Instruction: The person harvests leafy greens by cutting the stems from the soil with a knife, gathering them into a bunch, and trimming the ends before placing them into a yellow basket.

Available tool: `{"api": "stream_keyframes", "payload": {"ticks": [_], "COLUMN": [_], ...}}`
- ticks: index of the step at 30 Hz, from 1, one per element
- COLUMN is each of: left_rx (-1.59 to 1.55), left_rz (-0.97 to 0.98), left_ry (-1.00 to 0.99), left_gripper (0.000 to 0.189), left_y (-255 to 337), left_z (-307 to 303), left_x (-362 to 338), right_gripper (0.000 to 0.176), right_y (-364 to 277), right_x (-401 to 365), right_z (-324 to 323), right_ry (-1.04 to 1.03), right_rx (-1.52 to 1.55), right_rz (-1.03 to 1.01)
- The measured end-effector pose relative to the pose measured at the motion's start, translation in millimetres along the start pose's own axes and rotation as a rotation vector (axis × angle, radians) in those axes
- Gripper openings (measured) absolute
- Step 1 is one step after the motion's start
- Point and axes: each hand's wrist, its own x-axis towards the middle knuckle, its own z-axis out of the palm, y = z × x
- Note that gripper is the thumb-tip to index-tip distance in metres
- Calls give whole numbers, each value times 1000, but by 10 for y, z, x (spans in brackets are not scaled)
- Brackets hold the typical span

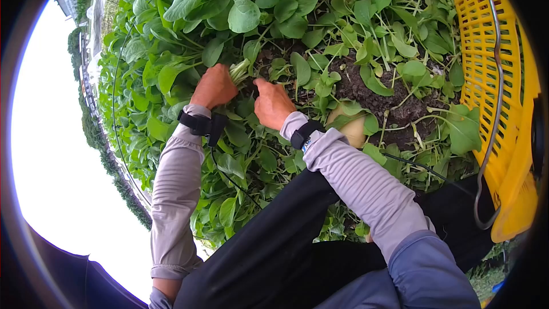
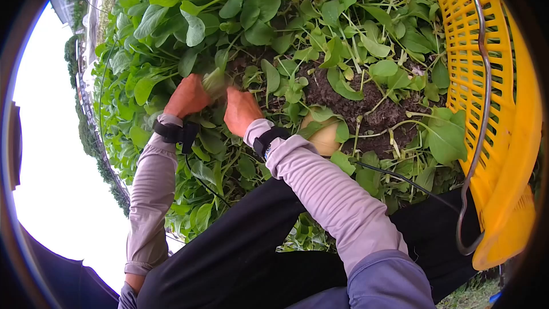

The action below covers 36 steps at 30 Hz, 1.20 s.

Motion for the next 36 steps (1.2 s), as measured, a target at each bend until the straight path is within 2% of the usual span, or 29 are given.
{"api": "stream_keyframes", "payload": {"ticks": [4,5,6,8,9,11,13,16,19,21,22,23,25,27,29,33,34,36], "left_rx": [29,-18,-125,-248,-260,-326,-427,-573,-770,-811,-684,-685,-533,-602,-797,-992,-983,-864], "left_rz": [14,66,99,144,148,185,238,246,262,291,256,256,218,279,319,269,295,272], "left_ry": [63,102,105,125,140,171,210,151,131,126,139,147,285,354,166,43,91,98], "left_gripper": [33,33,33,32,31,27,23,21,18,19,24,24,28,33,33,29,25,24], "left_y": [-83,-63,-6,123,125,232,317,409,503,546,559,594,677,663,632,620,599,492], "left_z": [67,56,-6,-174,-262,-442,-571,-686,-675,-654,-689,-731,-769,-698,-676,-610,-564,-590], "left_x": [18,-42,-138,-319,-423,-673,-887,-1095,-1198,-1266,-1328,-1401,-1542,-1543,-1482,-1407,-1382,-1329], "right_gripper": [21,21,36,35,33,33,32,36,28,16,10,10,12,13,12,13,13,12], "right_y": [104,40,-18,-14,162,-222,-507,-560,-627,-703,-651,-636,-655,-725,-774,-715,-674,-542], "right_x": [71,119,119,54,50,-125,-278,-342,-333,-355,-360,-361,-381,-435,-447,-416,-409,-389], "right_z": [247,202,205,251,497,-10,-260,-327,-480,-593,-602,-659,-809,-919,-964,-964,-946,-860], "right_ry": [-37,-147,-133,-77,-5,-68,0,42,28,83,159,155,231,197,164,85,87,-92], "right_rx": [-32,2,-40,15,266,1075,1330,1276,1322,1044,830,828,443,424,474,583,584,649], "right_rz": [94,227,281,354,471,674,538,456,438,381,233,226,-33,-35,-134,-136,-133,82]}}
